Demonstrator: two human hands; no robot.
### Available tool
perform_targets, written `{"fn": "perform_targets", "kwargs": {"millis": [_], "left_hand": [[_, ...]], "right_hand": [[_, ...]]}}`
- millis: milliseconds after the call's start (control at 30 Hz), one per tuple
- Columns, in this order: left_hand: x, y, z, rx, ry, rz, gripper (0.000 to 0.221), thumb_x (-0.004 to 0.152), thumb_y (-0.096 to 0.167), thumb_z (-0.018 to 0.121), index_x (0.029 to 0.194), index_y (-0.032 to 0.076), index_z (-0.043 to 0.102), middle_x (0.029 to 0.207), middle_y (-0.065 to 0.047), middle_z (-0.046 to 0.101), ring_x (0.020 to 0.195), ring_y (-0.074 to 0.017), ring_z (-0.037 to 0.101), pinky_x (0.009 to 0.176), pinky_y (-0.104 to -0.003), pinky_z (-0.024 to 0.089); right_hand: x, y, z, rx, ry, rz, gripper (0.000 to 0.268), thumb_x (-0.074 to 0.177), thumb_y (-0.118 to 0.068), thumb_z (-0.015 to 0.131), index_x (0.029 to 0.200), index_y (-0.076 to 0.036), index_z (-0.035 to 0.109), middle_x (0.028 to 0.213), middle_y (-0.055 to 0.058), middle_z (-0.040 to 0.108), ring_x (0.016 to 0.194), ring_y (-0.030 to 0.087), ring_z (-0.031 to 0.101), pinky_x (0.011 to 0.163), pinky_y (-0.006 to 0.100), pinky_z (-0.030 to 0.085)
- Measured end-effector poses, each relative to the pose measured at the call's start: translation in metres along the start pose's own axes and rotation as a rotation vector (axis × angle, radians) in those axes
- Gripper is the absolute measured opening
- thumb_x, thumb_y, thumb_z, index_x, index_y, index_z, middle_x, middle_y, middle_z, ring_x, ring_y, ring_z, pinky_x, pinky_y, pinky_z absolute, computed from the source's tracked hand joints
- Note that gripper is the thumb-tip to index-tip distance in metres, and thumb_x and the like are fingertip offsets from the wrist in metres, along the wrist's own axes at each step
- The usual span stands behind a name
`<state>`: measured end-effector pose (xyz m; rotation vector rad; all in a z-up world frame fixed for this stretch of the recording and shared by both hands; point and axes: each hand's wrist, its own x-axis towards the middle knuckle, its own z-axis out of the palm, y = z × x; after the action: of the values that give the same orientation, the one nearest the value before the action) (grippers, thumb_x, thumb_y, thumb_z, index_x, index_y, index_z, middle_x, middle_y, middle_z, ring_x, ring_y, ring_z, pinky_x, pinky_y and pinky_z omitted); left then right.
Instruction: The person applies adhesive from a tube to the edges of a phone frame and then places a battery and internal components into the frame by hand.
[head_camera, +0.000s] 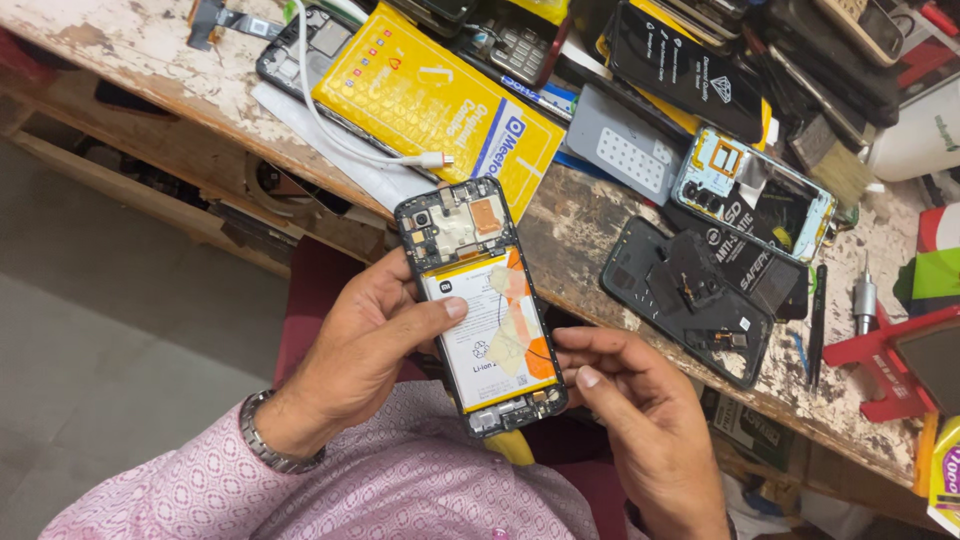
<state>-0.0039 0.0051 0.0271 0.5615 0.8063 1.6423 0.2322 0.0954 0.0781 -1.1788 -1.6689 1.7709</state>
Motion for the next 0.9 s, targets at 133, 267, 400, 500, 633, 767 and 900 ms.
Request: {"fn": "perform_targets", "kwargs": {"millis": [133,267,400,500,633,767,900], "left_hand": [[-0.002,-0.001,0.003,0.019,0.011,0.063,0.04,0.096,0.002,0.063,0.135,-0.003,0.057,0.121,-0.013,0.073,0.106,-0.0161,0.071,0.092,-0.033,0.059],[-0.002,-0.001,0.005,0.036,0.003,0.112,0.041,0.096,0.0,0.062,0.137,-0.004,0.055,0.125,-0.014,0.071,0.112,-0.0172,0.07,0.099,-0.034,0.058],[-0.005,-0.002,0.007,0.066,0.007,0.124,0.04,0.098,0.0,0.06,0.138,-0.004,0.055,0.125,-0.014,0.071,0.112,-0.0171,0.069,0.099,-0.034,0.058],[-0.005,-0.001,0.008,0.063,0.021,0.107,0.041,0.097,-0.001,0.06,0.137,-0.004,0.055,0.124,-0.014,0.071,0.111,-0.0167,0.07,0.098,-0.034,0.058],[-0.005,-0.001,0.011,0.057,0.037,0.071,0.042,0.096,0.0,0.06,0.138,-0.003,0.054,0.122,-0.014,0.071,0.108,-0.0166,0.07,0.094,-0.034,0.059],[-0.005,-0.004,0.012,0.08,0.034,0.094,0.042,0.097,-0.001,0.059,0.138,-0.003,0.053,0.123,-0.013,0.07,0.11,-0.0154,0.069,0.096,-0.033,0.059],[-0.005,-0.006,0.011,0.083,0.036,0.098,0.043,0.097,-0.001,0.06,0.139,-0.003,0.053,0.124,-0.013,0.069,0.111,-0.0145,0.069,0.096,-0.032,0.059]], "right_hand": [[-0.003,-0.001,0.001,0.009,-0.013,-0.019,0.037,0.094,-0.005,0.061,0.128,0.008,0.065,0.11,0.016,0.074,0.099,0.017,0.069,0.086,0.032,0.055],[-0.004,-0.002,0.004,0.007,-0.001,0.005,0.037,0.093,-0.005,0.06,0.128,0.007,0.065,0.112,0.015,0.074,0.101,0.017,0.069,0.087,0.032,0.055],[-0.005,-0.001,0.005,-0.022,0.026,0.026,0.037,0.093,-0.005,0.062,0.128,0.007,0.065,0.115,0.013,0.074,0.102,0.016,0.067,0.089,0.031,0.054],[-0.005,0.0,0.006,-0.011,0.022,0.015,0.04,0.09,0.0,0.067,0.129,0.007,0.066,0.112,0.013,0.071,0.103,0.016,0.066,0.094,0.03,0.052],[-0.004,0.001,0.009,0.049,0.001,0.011,0.043,0.085,0.005,0.07,0.128,0.007,0.064,0.112,0.013,0.071,0.104,0.017,0.067,0.096,0.031,0.054],[-0.002,0.003,0.011,0.048,0.007,0.005,0.043,0.085,0.006,0.07,0.127,0.007,0.063,0.112,0.013,0.071,0.102,0.016,0.066,0.094,0.03,0.054],[-0.002,0.004,0.012,0.038,0.023,0.0,0.042,0.085,0.006,0.07,0.126,0.007,0.063,0.11,0.013,0.071,0.1,0.016,0.066,0.092,0.029,0.054]]}}
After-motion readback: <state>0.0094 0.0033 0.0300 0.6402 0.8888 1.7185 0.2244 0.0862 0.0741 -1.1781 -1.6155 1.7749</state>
